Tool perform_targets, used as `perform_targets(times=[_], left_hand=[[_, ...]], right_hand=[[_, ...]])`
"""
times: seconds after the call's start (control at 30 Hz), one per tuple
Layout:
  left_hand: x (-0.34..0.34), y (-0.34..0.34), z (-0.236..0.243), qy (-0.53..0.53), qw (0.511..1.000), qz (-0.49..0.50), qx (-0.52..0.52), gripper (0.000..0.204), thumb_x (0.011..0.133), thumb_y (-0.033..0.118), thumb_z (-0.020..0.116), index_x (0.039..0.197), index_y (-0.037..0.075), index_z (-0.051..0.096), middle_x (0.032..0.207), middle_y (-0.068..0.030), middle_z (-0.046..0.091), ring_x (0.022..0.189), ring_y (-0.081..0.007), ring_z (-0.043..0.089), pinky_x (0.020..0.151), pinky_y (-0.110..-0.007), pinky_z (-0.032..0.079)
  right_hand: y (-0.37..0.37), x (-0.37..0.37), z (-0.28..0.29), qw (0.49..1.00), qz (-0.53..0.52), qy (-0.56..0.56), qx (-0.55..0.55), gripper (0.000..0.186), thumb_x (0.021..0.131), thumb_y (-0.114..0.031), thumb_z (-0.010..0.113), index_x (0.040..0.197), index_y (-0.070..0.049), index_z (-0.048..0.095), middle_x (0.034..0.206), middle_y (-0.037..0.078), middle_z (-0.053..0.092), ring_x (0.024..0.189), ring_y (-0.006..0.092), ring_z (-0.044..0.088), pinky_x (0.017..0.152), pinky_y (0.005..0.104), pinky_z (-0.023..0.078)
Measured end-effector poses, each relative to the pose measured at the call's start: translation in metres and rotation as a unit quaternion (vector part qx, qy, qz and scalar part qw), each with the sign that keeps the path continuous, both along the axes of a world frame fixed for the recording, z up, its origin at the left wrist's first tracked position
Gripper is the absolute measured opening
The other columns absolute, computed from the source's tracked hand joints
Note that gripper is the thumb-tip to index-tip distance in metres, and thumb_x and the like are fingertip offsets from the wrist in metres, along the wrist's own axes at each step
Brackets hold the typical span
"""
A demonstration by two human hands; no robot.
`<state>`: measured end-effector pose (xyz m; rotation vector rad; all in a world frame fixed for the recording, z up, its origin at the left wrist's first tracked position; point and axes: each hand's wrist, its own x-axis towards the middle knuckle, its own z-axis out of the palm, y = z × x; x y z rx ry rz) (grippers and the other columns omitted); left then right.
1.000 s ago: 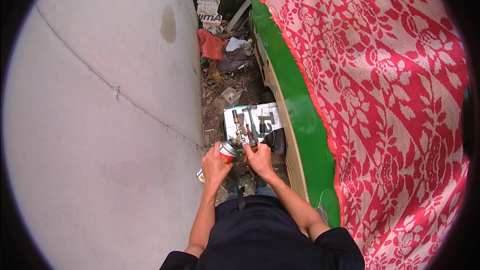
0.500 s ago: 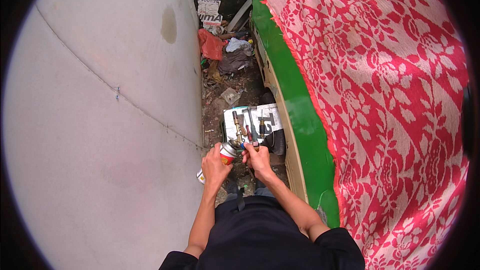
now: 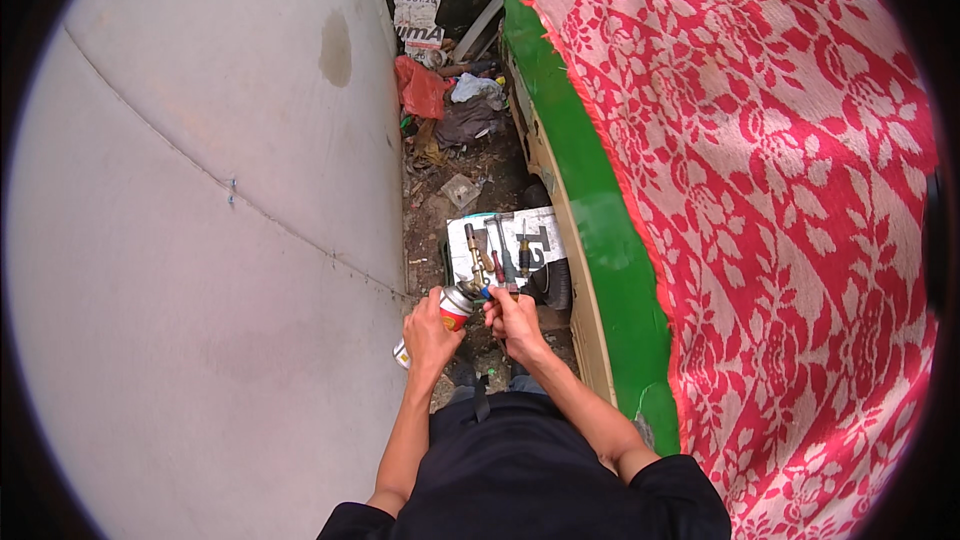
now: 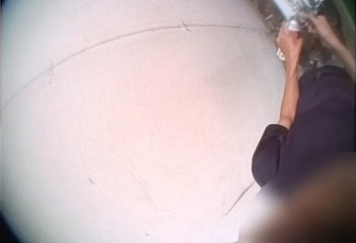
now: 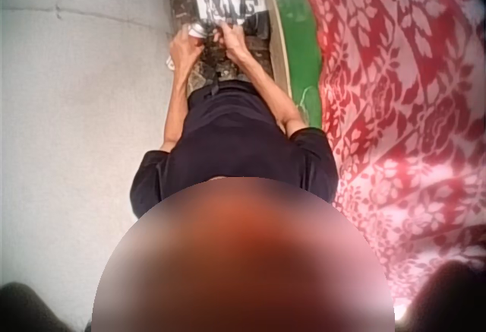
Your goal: The person uses a hammer and a chisel to chip away material from a green car panel. Then the person ignites a handheld blowtorch and applies heat to the same area while scraping with the chisel, working on a localized section of the panel.
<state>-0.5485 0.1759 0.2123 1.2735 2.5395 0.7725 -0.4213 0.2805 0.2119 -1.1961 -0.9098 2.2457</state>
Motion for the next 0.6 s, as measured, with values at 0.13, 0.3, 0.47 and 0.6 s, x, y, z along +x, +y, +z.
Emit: perform_targets(times=[0.13,0.3,0.47,0.6], left_hand=[[-0.002,0.005,-0.001,-0.009,1.0,0.001,-0.009,0.073,0.058,0.011,0.085,0.123,0.006,0.055,0.107,-0.0186,0.068,0.098,-0.0414,0.066,0.082,-0.049,0.053],[-0.01,0.011,-0.015,-0.028,0.999,0.004,-0.024,0.074,0.057,0.011,0.086,0.125,0.007,0.055,0.108,-0.0191,0.067,0.1,-0.0411,0.065,0.083,-0.048,0.053],[-0.022,0.008,-0.059,-0.067,0.996,0.038,-0.035,0.074,0.059,0.011,0.086,0.126,0.006,0.055,0.107,-0.0185,0.067,0.1,-0.0396,0.065,0.085,-0.047,0.052],[-0.041,0.01,-0.112,-0.188,0.977,0.086,-0.047,0.075,0.06,0.012,0.084,0.129,0.005,0.055,0.115,-0.021,0.066,0.105,-0.0405,0.065,0.089,-0.046,0.052]], right_hand=[[0.005,-0.003,-0.006,0.999,0.0,0.014,-0.033,0.034,0.096,-0.032,0.062,0.079,-0.002,0.061,0.057,0.005,0.058,0.037,0.0056,0.032,0.038,0.0242,0.022],[0.01,-0.008,-0.015,0.997,0.005,0.022,-0.078,0.034,0.096,-0.034,0.063,0.081,-0.003,0.059,0.059,0.004,0.056,0.039,0.0056,0.031,0.039,0.0238,0.022],[0.023,-0.016,-0.053,0.995,0.02,-0.022,-0.09,0.03,0.098,-0.037,0.059,0.089,-0.008,0.054,0.063,0.001,0.053,0.042,0.006,0.034,0.041,0.0234,0.024],[0.053,-0.029,-0.198,0.991,0.055,-0.123,0.006,0.026,0.1,-0.033,0.049,0.094,-0.008,0.055,0.067,0.002,0.054,0.051,0.0084,0.043,0.046,0.0265,0.033]])
